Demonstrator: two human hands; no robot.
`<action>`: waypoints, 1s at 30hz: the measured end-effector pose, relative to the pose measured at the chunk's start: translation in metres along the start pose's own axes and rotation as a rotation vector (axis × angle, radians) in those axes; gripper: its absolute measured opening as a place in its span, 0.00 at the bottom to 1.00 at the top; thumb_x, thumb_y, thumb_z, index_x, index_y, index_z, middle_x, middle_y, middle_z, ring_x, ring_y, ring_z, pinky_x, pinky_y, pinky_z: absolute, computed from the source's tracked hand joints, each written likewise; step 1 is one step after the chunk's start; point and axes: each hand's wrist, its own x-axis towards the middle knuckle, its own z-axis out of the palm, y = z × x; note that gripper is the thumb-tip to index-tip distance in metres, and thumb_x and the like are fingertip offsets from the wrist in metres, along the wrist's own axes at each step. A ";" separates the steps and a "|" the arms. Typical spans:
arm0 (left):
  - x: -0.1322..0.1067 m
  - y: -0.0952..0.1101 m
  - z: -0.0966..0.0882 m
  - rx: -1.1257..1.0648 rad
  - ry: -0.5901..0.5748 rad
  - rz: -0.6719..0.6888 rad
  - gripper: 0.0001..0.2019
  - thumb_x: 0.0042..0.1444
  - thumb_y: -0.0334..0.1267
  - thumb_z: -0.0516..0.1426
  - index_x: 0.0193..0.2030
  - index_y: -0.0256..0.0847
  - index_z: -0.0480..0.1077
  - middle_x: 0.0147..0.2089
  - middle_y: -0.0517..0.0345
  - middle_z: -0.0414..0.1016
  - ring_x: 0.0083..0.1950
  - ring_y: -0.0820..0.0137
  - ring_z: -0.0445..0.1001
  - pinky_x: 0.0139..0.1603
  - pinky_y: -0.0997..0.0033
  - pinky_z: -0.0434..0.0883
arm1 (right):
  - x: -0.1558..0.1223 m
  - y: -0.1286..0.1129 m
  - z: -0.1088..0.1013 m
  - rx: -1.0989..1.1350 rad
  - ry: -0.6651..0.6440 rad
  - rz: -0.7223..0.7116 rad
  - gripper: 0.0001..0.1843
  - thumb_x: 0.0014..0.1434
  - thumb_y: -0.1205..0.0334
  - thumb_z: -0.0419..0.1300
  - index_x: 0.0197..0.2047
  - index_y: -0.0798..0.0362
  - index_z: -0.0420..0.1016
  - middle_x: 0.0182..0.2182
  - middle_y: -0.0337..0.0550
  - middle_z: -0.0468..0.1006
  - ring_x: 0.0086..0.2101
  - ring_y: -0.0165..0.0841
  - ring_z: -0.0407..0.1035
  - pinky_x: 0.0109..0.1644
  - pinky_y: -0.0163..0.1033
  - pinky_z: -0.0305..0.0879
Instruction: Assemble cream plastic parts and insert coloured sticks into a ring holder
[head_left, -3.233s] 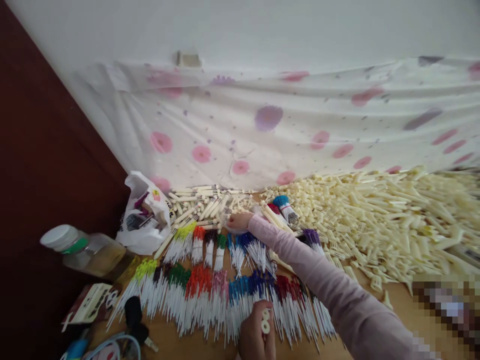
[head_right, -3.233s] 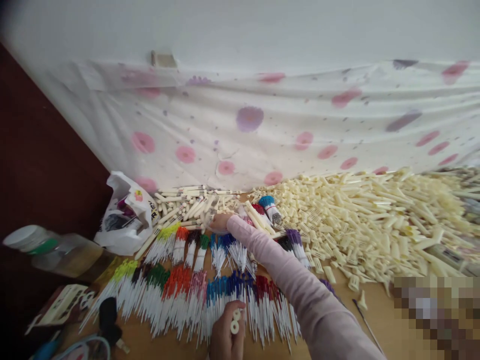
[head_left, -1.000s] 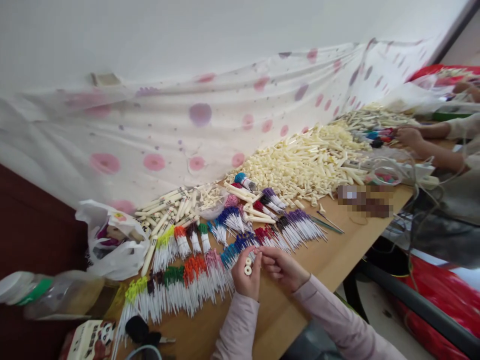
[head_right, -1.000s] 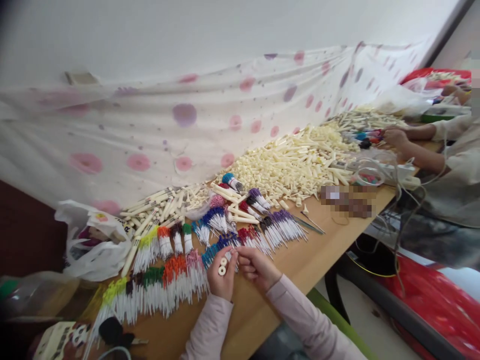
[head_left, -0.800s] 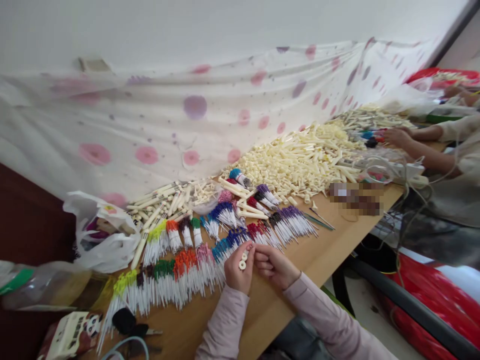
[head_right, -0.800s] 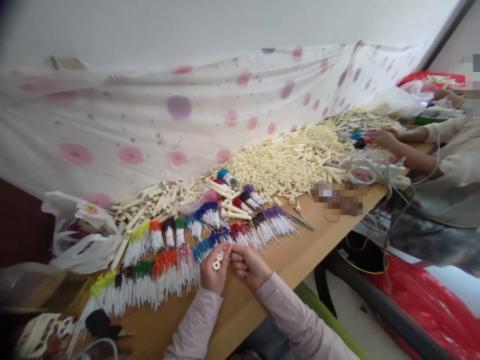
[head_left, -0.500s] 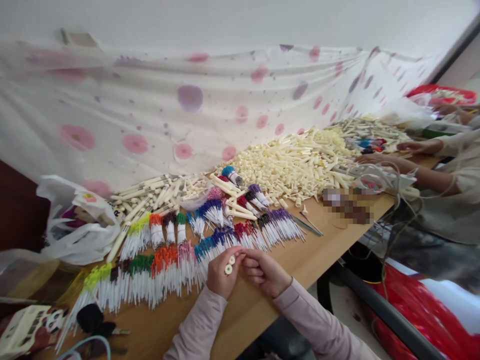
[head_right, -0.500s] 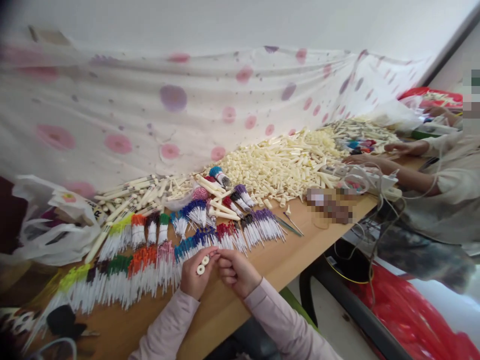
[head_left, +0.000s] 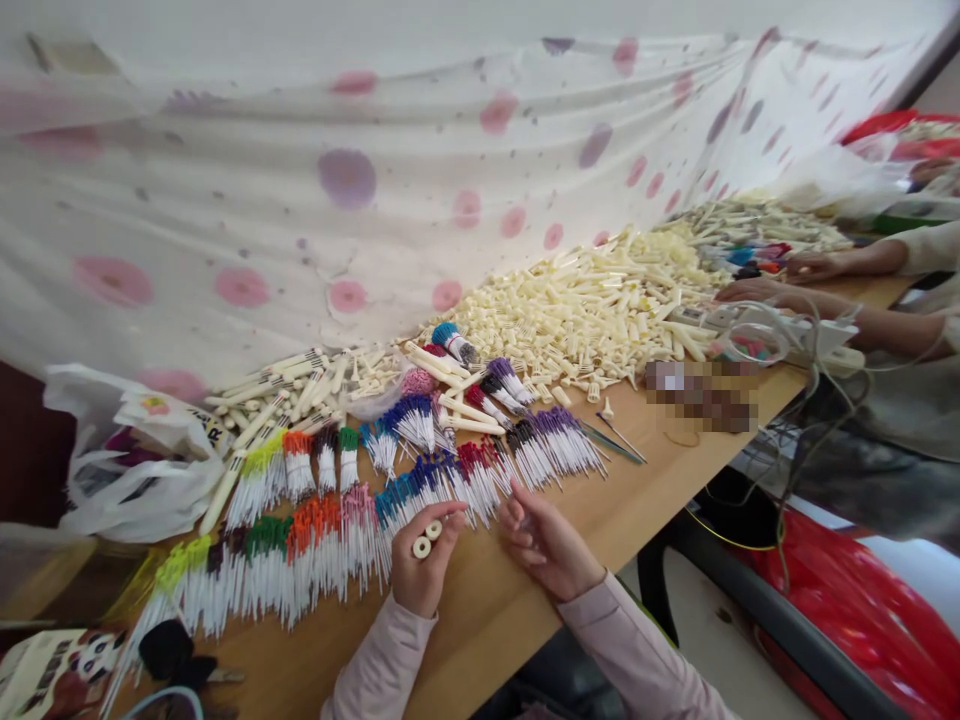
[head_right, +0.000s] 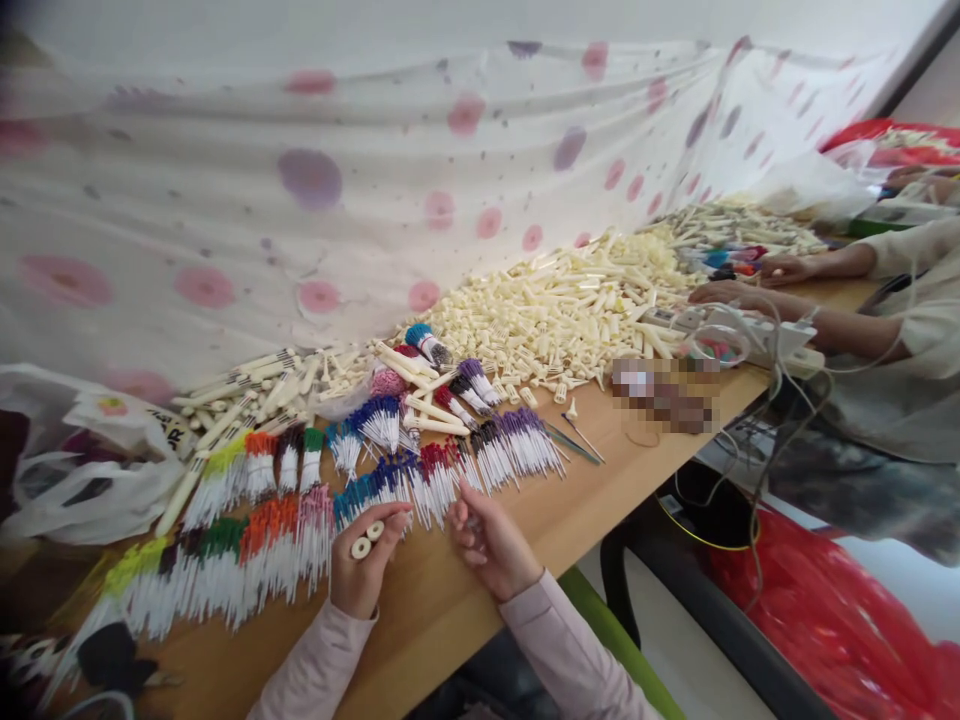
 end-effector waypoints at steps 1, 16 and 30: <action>-0.001 0.000 0.000 -0.027 -0.026 -0.035 0.17 0.53 0.52 0.59 0.34 0.38 0.78 0.21 0.61 0.71 0.19 0.75 0.61 0.20 0.76 0.58 | -0.001 0.001 -0.001 -0.014 -0.010 -0.003 0.25 0.42 0.49 0.74 0.21 0.57 0.64 0.18 0.29 0.63 0.14 0.16 0.44 0.13 0.26 0.27; -0.001 0.001 0.011 -0.171 -0.134 -0.208 0.21 0.50 0.56 0.61 0.34 0.37 0.78 0.20 0.59 0.71 0.18 0.75 0.62 0.18 0.76 0.59 | -0.002 0.011 0.010 -0.390 -0.118 -0.046 0.23 0.51 0.44 0.68 0.32 0.53 0.64 0.13 0.23 0.53 0.14 0.18 0.40 0.15 0.28 0.33; -0.002 -0.002 0.005 0.049 -0.164 0.084 0.11 0.57 0.44 0.59 0.36 0.42 0.80 0.32 0.53 0.81 0.35 0.64 0.79 0.38 0.68 0.75 | -0.008 0.019 0.006 -0.444 0.043 -0.083 0.21 0.54 0.43 0.65 0.34 0.52 0.67 0.15 0.25 0.52 0.16 0.20 0.41 0.18 0.29 0.36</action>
